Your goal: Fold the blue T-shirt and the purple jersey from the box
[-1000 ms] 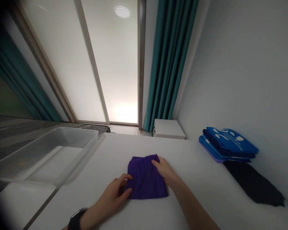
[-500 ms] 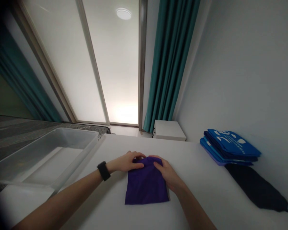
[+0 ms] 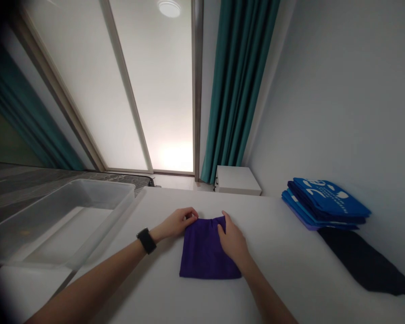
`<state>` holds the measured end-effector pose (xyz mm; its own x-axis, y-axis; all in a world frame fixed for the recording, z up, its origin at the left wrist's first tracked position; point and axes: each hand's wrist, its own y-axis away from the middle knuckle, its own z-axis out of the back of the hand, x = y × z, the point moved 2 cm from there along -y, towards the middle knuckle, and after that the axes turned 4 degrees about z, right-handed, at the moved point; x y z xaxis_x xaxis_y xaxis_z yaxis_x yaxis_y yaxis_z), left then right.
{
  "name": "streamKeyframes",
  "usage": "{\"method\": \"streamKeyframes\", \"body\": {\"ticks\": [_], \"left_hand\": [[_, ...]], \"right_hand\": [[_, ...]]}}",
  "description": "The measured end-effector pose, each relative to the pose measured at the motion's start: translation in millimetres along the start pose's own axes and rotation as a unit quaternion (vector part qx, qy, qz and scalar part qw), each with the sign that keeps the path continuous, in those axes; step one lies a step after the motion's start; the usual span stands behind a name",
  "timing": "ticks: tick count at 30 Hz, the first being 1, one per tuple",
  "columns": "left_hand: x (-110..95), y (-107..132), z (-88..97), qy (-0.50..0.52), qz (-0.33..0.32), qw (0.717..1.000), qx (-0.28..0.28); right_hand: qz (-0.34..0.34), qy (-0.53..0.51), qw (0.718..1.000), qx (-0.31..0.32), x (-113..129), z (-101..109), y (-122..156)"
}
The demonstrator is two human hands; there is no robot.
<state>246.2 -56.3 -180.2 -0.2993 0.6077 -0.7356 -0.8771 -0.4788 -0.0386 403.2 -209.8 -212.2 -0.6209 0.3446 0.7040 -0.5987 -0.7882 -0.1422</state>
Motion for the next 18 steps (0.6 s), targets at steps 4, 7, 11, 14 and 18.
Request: {"method": "streamKeyframes", "body": {"ticks": [4, 7, 11, 14, 18], "left_hand": [[-1.2, -4.3, -0.5, -0.001, -0.024, 0.999, -0.024], [4.0, -10.2, -3.6, -0.021, -0.032, 0.999, -0.039], [13.1, -15.3, -10.1, -0.034, -0.021, 0.998, -0.055], [18.4, -14.1, -11.7, -0.026, -0.017, 0.997, -0.071], [22.7, -11.8, -6.7, -0.009, -0.016, 0.996, -0.089]], "right_hand": [[-0.004, 0.089, 0.996, -0.007, -2.4, 1.7, 2.4], [0.023, 0.112, 0.993, -0.019, -8.3, 1.7, -2.3], [0.071, 0.150, 0.986, -0.032, -11.2, -2.3, -8.2], [0.092, 0.200, 0.976, -0.005, -7.2, -5.1, -7.7], [0.075, 0.246, 0.966, 0.012, -3.3, -6.0, -3.3]]}}
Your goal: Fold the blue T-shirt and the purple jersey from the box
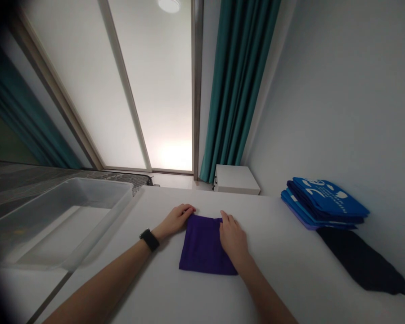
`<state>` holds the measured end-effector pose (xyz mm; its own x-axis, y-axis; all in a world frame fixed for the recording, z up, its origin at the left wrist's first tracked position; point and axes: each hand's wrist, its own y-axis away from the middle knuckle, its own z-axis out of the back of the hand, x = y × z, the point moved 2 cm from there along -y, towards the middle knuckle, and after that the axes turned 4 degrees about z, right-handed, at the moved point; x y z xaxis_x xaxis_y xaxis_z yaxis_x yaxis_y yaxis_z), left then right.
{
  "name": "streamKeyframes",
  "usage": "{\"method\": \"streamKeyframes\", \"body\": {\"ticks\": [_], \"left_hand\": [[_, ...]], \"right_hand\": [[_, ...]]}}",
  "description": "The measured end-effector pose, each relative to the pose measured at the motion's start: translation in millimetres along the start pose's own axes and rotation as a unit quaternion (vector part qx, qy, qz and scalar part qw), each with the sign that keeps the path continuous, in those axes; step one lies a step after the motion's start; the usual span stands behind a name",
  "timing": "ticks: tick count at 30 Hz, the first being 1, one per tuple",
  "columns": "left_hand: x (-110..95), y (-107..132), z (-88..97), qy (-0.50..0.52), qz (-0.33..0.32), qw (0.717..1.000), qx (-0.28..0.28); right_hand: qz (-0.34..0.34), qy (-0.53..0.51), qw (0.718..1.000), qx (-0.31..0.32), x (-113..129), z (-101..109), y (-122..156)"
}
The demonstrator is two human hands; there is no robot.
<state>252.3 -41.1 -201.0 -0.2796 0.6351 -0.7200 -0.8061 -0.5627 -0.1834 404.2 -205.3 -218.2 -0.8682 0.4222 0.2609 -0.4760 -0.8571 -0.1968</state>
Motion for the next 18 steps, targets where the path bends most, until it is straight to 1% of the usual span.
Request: {"method": "streamKeyframes", "body": {"ticks": [2, 4, 6, 8, 9, 11, 13, 14, 16, 18], "left_hand": [[-0.1, -0.5, 2.2, 0.003, -0.004, 1.000, 0.011], [-2.2, -0.4, 2.8, -0.002, -0.009, 0.999, 0.041], [-5.5, 2.6, 3.5, -0.008, -0.007, 0.998, 0.066], [-8.8, 10.2, 6.2, 0.002, 0.008, 0.997, 0.082], [-10.3, 16.1, 8.3, 0.013, 0.018, 0.995, 0.097], [-13.0, 31.5, 13.2, 0.044, 0.035, 0.987, 0.148], [-15.2, 49.1, 18.4, 0.088, 0.047, 0.973, 0.210], [-16.1, 57.5, 20.9, 0.111, 0.053, 0.965, 0.232], [-17.8, 71.9, 24.8, 0.146, 0.055, 0.956, 0.248], [-19.5, 82.8, 27.2, 0.161, 0.042, 0.958, 0.236]], "right_hand": [[0.002, -0.004, 1.000, -0.004, 0.8, -0.1, 1.3], [0.017, -0.017, 1.000, -0.002, 1.2, -0.3, 1.6], [0.039, -0.027, 0.999, 0.012, 1.0, 0.5, 2.1], [0.062, -0.038, 0.997, 0.029, 0.1, 2.8, 4.9], [0.078, -0.048, 0.995, 0.036, -0.4, 4.5, 7.7], [0.113, -0.077, 0.989, 0.046, -1.3, 8.4, 15.9], [0.137, -0.108, 0.983, 0.056, -2.7, 12.3, 25.5], [0.140, -0.122, 0.981, 0.060, -3.5, 13.9, 29.9], [0.135, -0.143, 0.978, 0.067, -5.4, 16.4, 36.2], [0.123, -0.155, 0.978, 0.069, -7.4, 18.0, 39.4]]}}
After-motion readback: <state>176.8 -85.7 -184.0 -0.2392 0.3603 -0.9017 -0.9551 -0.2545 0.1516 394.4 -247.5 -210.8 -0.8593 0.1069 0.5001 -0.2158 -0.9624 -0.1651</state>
